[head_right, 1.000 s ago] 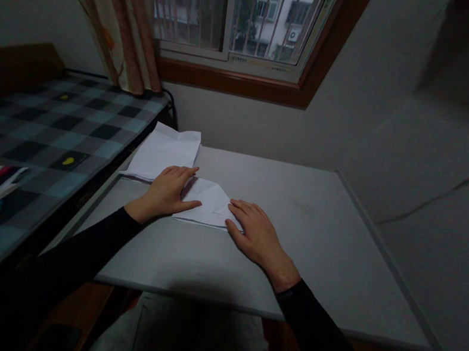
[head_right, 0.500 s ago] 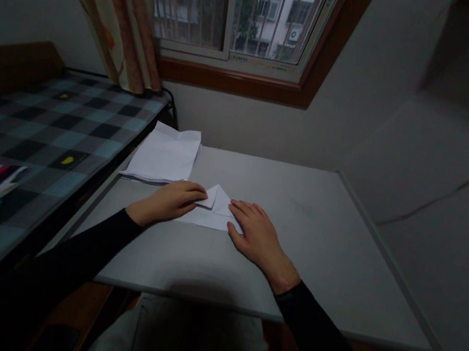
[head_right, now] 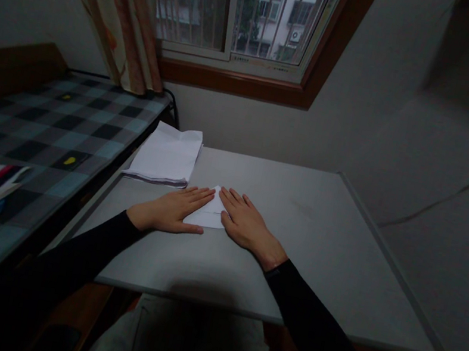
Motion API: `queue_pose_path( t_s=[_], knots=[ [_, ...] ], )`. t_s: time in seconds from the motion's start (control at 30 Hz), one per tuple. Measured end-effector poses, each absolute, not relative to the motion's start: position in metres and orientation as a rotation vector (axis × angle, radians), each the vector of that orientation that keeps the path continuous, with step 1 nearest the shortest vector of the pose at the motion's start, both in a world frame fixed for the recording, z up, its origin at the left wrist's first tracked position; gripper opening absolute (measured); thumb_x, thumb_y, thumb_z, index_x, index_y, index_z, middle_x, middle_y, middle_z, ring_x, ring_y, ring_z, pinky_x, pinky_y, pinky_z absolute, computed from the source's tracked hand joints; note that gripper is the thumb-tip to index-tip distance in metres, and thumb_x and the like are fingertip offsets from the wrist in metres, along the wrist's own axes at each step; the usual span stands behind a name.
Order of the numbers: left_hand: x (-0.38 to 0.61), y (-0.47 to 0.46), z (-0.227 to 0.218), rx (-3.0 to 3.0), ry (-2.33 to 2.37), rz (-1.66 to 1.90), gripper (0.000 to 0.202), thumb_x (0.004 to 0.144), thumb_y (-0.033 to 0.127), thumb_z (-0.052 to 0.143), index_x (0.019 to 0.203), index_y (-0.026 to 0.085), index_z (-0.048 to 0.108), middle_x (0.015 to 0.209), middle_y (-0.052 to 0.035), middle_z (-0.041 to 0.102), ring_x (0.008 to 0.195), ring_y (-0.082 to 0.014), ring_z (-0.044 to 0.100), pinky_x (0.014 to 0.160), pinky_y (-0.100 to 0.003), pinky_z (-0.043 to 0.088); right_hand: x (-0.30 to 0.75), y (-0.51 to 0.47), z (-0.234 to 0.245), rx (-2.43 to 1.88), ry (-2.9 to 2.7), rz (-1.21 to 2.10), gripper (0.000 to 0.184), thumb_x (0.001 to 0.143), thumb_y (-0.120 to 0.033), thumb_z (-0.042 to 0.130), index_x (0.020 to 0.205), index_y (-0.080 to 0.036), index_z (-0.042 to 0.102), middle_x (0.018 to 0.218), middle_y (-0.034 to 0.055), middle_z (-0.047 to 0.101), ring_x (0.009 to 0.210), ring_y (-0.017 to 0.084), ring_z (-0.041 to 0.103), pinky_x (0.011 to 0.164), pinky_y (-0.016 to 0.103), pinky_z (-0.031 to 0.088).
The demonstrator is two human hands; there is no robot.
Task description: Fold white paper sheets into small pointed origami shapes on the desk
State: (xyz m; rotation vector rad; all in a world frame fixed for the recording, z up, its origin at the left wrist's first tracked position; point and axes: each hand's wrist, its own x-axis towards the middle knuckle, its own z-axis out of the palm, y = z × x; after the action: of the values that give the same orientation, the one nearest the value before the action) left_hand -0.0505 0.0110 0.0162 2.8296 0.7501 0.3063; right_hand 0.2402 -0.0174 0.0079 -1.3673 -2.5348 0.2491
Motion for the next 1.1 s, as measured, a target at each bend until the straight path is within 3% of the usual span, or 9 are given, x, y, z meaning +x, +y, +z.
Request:
queue_pose_path(
  t_s=[0.33, 0.47, 0.6, 0.7, 0.8, 0.9, 0.97, 1.1],
  knots=[
    [-0.051, 0.011, 0.015, 2.819, 0.825, 0.262, 0.098, 0.109, 0.079, 0.047, 0.179, 0.015, 0.024, 0.184, -0.0206, 0.029, 0.173, -0.0340, 0.029, 0.141, -0.049, 0.023, 0.232, 0.000, 0.011, -1.293, -2.609, 0.236, 0.071, 0.112, -0.031, 0.045, 0.180, -0.025, 0.029, 0.184, 0.0081, 0.034, 0.172, 0.031, 0.032, 0.139, 0.063, 0.029],
    [-0.055, 0.011, 0.019, 2.806, 0.854, 0.263, 0.100, 0.108, 0.079, 0.050, 0.180, 0.015, 0.022, 0.184, -0.0212, 0.027, 0.172, -0.0350, 0.030, 0.141, -0.050, 0.024, 0.237, -0.012, 0.014, -1.242, -2.622, 0.239, 0.072, 0.115, -0.044, 0.049, 0.181, -0.027, 0.025, 0.185, 0.0100, 0.032, 0.171, 0.033, 0.034, 0.139, 0.064, 0.029],
    [-0.059, 0.011, 0.022, 2.780, 0.863, 0.244, 0.098, 0.109, 0.078, 0.048, 0.180, 0.016, 0.023, 0.185, -0.0195, 0.027, 0.172, -0.0345, 0.030, 0.141, -0.050, 0.025, 0.244, -0.023, 0.014, -1.183, -2.627, 0.244, 0.093, 0.108, -0.065, 0.062, 0.182, -0.027, 0.022, 0.185, 0.0137, 0.031, 0.170, 0.036, 0.036, 0.139, 0.065, 0.028],
    [-0.060, 0.012, 0.023, 2.756, 0.869, 0.255, 0.095, 0.110, 0.077, 0.048, 0.180, 0.017, 0.025, 0.185, -0.0186, 0.027, 0.172, -0.0335, 0.030, 0.140, -0.050, 0.026, 0.251, -0.030, 0.013, -1.180, -2.619, 0.260, 0.104, 0.102, -0.069, 0.071, 0.182, -0.025, 0.022, 0.184, 0.0161, 0.032, 0.168, 0.039, 0.038, 0.139, 0.066, 0.029],
    [-0.061, 0.014, 0.024, 2.740, 0.852, 0.301, 0.088, 0.111, 0.073, 0.050, 0.179, 0.021, 0.031, 0.184, -0.0171, 0.031, 0.171, -0.0329, 0.034, 0.139, -0.051, 0.029, 0.256, -0.032, 0.015, -1.178, -2.571, 0.285, 0.089, 0.106, -0.059, 0.069, 0.180, -0.028, 0.030, 0.182, 0.0125, 0.038, 0.167, 0.037, 0.042, 0.137, 0.067, 0.032],
    [-0.063, 0.016, 0.027, 2.706, 0.801, 0.349, 0.074, 0.112, 0.067, 0.053, 0.172, 0.024, 0.046, 0.181, -0.0135, 0.040, 0.168, -0.0302, 0.041, 0.137, -0.049, 0.034, 0.262, -0.029, 0.021, -1.183, -2.489, 0.340, 0.059, 0.114, -0.045, 0.056, 0.172, -0.034, 0.048, 0.173, 0.0065, 0.054, 0.160, 0.032, 0.053, 0.134, 0.066, 0.039],
    [-0.065, 0.017, 0.029, 2.666, 0.781, 0.398, 0.064, 0.112, 0.061, 0.056, 0.165, 0.025, 0.057, 0.177, -0.0111, 0.048, 0.165, -0.0282, 0.046, 0.135, -0.048, 0.039, 0.265, -0.026, 0.024, -1.198, -2.418, 0.391, 0.049, 0.116, -0.039, 0.050, 0.163, -0.035, 0.061, 0.163, 0.0043, 0.065, 0.154, 0.031, 0.060, 0.131, 0.066, 0.045],
    [-0.063, 0.018, 0.029, 2.561, 0.810, 0.510, 0.042, 0.113, 0.048, 0.059, 0.145, 0.025, 0.074, 0.164, -0.0086, 0.064, 0.149, -0.0269, 0.064, 0.126, -0.045, 0.051, 0.271, -0.021, 0.023, -1.194, -2.242, 0.549, 0.037, 0.110, -0.040, 0.061, 0.141, -0.032, 0.080, 0.148, 0.0050, 0.077, 0.147, 0.034, 0.067, 0.127, 0.063, 0.051]
  ],
)
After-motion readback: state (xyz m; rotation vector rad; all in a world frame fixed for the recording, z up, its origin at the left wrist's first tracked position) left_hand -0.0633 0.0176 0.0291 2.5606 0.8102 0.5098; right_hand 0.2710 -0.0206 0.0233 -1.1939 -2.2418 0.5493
